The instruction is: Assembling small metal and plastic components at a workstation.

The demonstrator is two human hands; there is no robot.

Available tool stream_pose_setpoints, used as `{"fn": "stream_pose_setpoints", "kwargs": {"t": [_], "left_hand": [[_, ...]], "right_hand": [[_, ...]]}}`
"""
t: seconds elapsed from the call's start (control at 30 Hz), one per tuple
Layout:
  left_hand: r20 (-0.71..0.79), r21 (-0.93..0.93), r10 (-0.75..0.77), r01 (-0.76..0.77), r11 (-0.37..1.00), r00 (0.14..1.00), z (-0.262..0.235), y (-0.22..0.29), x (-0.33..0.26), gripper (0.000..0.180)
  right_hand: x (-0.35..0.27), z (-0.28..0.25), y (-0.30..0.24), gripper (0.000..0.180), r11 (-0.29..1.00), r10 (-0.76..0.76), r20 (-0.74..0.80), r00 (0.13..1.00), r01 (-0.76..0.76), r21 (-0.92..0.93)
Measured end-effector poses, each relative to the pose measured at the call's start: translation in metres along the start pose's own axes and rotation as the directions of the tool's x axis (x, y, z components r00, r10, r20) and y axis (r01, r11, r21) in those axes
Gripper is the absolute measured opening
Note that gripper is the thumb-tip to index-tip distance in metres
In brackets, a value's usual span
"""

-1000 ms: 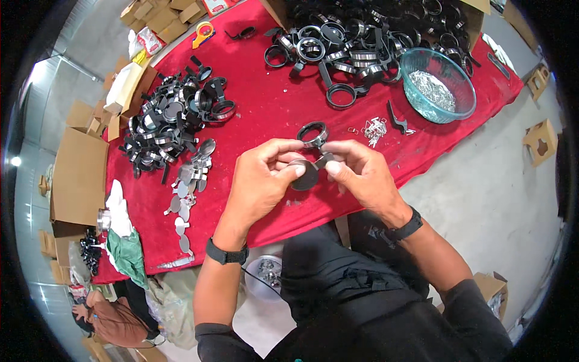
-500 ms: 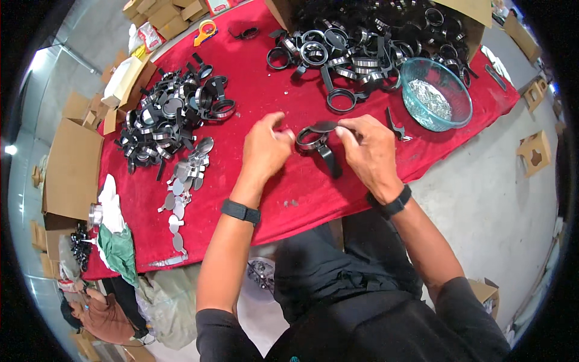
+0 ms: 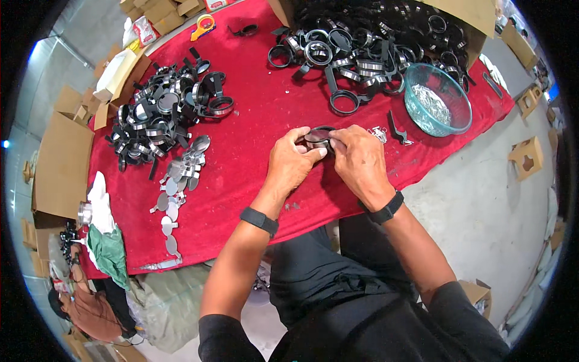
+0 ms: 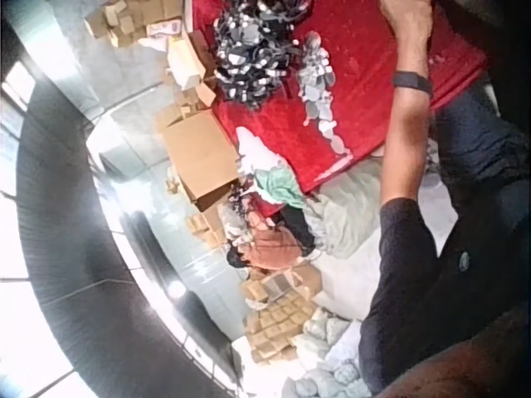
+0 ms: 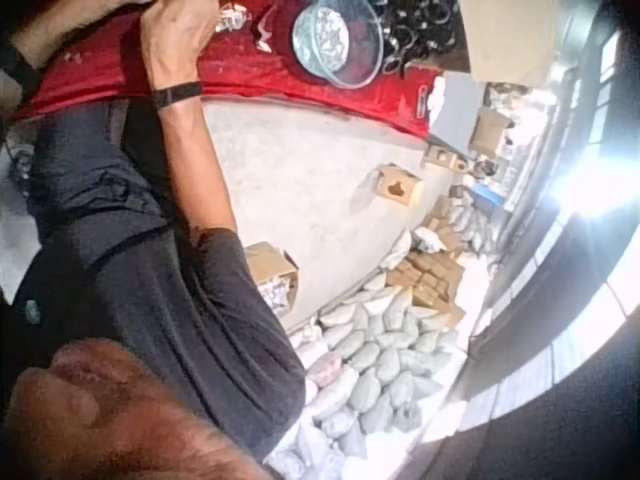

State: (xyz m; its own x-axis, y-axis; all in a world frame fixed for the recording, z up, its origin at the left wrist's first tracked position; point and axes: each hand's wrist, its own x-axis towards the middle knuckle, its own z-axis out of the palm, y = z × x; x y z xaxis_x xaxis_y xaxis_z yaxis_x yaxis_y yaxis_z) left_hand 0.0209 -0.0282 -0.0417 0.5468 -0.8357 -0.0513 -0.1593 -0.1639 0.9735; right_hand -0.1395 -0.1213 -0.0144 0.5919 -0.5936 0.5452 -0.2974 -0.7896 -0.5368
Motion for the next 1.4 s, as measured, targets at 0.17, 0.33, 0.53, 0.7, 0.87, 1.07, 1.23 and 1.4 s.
{"fn": "stream_pose_setpoints", "kwargs": {"t": [0.17, 0.33, 0.53, 0.7, 0.87, 1.07, 1.23, 1.4], "left_hand": [[-0.016, -0.044, -0.041, 0.04, 0.998, 0.999, 0.008, 0.012, -0.007, 0.069], [-0.012, -0.037, -0.075, 0.074, 0.997, 0.997, 0.009, 0.017, -0.007, 0.069], [-0.033, 0.043, -0.087, 0.088, 0.995, 0.996, 0.013, 0.017, -0.004, 0.074], [0.084, -0.252, -0.03, 0.051, 0.966, 0.996, 0.018, -0.001, 0.014, 0.078], [0.075, -0.131, -0.03, 0.04, 0.991, 0.997, 0.023, -0.006, 0.013, 0.079], [-0.032, -0.06, 0.017, -0.018, 0.998, 0.999, 0.031, -0.005, 0.007, 0.079], [-0.02, 0.025, 0.029, -0.029, 0.999, 0.999, 0.031, 0.001, 0.005, 0.079], [-0.012, 0.054, 0.036, -0.035, 0.998, 0.999, 0.029, 0.003, 0.002, 0.071]], "right_hand": [[0.002, -0.002, -0.006, 0.014, 0.999, 0.028, -0.08, 0.996, -0.031, -0.04], [0.003, 0.001, -0.008, 0.012, 0.998, 0.026, -0.081, 0.996, -0.03, -0.051], [-0.002, 0.0, -0.009, 0.011, 0.996, 0.04, -0.069, 0.997, -0.045, -0.076], [-0.004, 0.002, -0.008, 0.011, 0.995, 0.052, -0.118, 0.992, -0.062, -0.081], [-0.008, 0.001, -0.007, 0.012, 0.992, 0.07, -0.156, 0.985, -0.086, -0.094], [-0.008, -0.004, -0.006, 0.012, 0.986, 0.081, -0.114, 0.99, -0.097, -0.138], [-0.009, -0.008, -0.007, 0.012, 0.985, 0.085, -0.087, 0.993, -0.097, -0.144], [-0.007, -0.012, -0.009, 0.011, 0.982, 0.088, -0.054, 0.995, -0.096, -0.165]]}}
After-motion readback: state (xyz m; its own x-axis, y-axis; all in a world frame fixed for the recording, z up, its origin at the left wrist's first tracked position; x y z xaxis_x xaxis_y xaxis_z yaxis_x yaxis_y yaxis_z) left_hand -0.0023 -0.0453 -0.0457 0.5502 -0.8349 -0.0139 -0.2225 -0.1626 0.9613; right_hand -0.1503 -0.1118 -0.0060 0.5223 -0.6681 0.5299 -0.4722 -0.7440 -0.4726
